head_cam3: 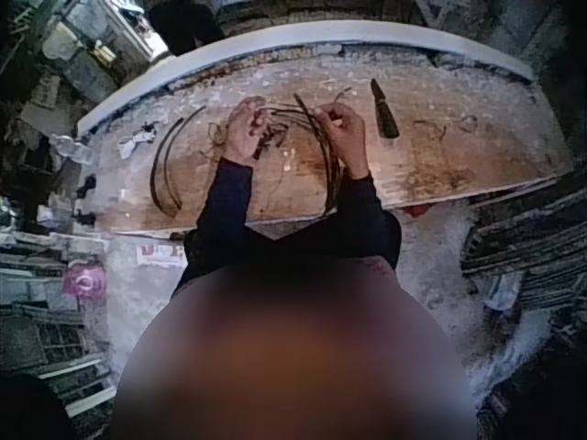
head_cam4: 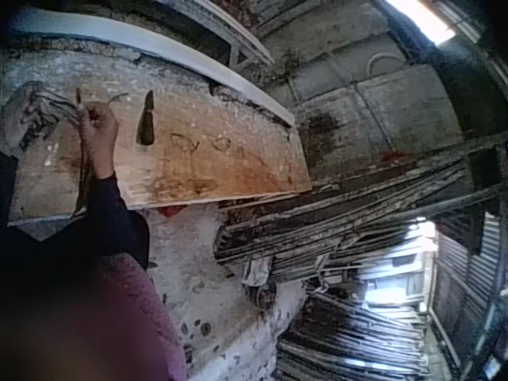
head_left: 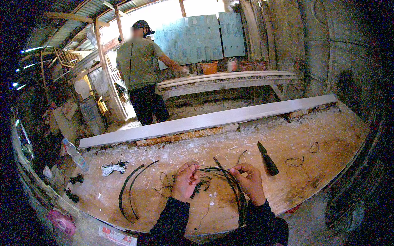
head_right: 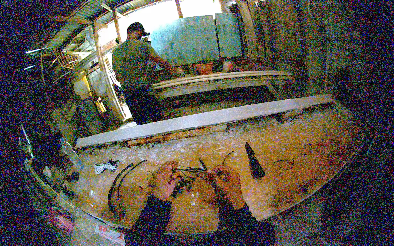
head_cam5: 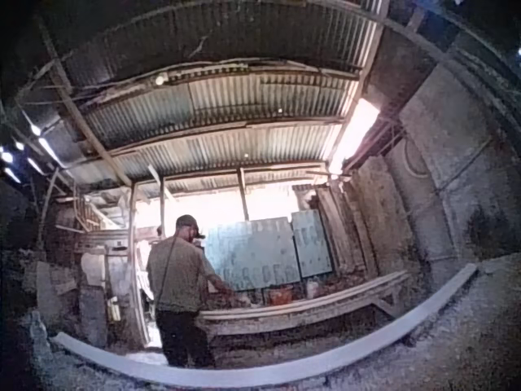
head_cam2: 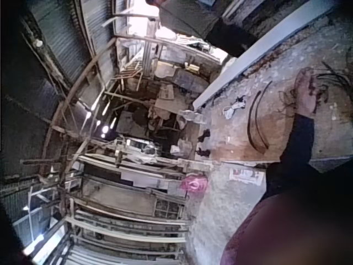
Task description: The person assembles small black cable-like components by hand, repeatedly bending, twisting, and joining pieces into loops or bundles on a wooden workbench. A second person in the background wipes a long white board with a cloth. The camera wearer handles the cables one at a time, occasionally picking up and setting down pieces.
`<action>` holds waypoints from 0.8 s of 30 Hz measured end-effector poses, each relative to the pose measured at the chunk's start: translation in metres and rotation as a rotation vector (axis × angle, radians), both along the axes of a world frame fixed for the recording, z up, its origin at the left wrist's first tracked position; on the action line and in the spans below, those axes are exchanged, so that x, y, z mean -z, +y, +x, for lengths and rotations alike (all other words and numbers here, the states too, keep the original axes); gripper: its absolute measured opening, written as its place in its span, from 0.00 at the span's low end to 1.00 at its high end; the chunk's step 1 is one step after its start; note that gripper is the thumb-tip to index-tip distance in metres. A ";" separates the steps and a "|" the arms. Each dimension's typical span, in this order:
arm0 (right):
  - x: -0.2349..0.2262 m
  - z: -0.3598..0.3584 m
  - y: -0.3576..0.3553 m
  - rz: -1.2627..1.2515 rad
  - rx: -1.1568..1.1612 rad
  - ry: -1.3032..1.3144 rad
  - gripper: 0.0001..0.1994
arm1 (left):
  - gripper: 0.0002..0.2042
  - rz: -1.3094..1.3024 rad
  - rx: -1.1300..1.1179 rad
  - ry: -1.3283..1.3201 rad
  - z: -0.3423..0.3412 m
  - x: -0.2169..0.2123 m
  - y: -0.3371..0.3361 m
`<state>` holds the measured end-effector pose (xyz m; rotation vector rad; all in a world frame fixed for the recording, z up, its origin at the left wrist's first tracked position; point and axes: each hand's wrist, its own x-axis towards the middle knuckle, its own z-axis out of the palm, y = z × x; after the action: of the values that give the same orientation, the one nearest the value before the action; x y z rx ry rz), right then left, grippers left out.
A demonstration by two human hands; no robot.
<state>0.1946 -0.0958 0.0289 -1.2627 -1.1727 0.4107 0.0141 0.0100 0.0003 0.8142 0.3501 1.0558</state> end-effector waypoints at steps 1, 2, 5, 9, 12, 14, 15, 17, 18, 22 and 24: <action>0.000 0.001 -0.001 -0.014 0.000 -0.015 0.07 | 0.06 0.024 0.023 -0.008 0.000 0.000 0.000; 0.000 0.001 -0.001 -0.029 0.000 -0.031 0.07 | 0.06 0.047 0.047 -0.015 -0.001 0.000 0.000; 0.000 0.001 -0.001 -0.053 -0.040 0.042 0.06 | 0.06 0.030 -0.002 -0.048 -0.001 -0.001 -0.002; 0.002 0.000 0.001 -0.038 -0.018 0.026 0.07 | 0.06 0.030 0.025 -0.056 -0.001 -0.004 -0.004; 0.002 -0.001 0.001 -0.019 -0.021 0.028 0.07 | 0.06 0.014 0.021 -0.063 -0.001 -0.005 -0.005; 0.001 -0.002 0.000 -0.022 -0.021 0.040 0.07 | 0.06 0.022 0.025 -0.077 -0.001 -0.005 -0.004; 0.000 -0.002 0.000 -0.028 -0.026 0.048 0.07 | 0.06 0.010 0.019 -0.051 -0.001 -0.005 -0.003; -0.001 -0.003 0.000 -0.038 -0.036 0.063 0.06 | 0.06 0.009 0.023 -0.032 -0.001 -0.004 -0.002; -0.001 -0.003 0.000 -0.037 -0.032 0.050 0.06 | 0.07 0.009 0.031 -0.037 -0.001 -0.004 -0.001; -0.001 -0.003 0.000 -0.025 -0.022 0.009 0.06 | 0.07 0.003 0.039 -0.054 0.000 -0.004 -0.001; -0.001 -0.003 0.000 -0.027 -0.028 0.006 0.06 | 0.07 -0.014 0.019 -0.033 0.000 -0.006 -0.003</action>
<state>0.1919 -0.0961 0.0299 -1.2691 -1.1845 0.4514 0.0144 0.0074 0.0061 0.7856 0.3207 1.0467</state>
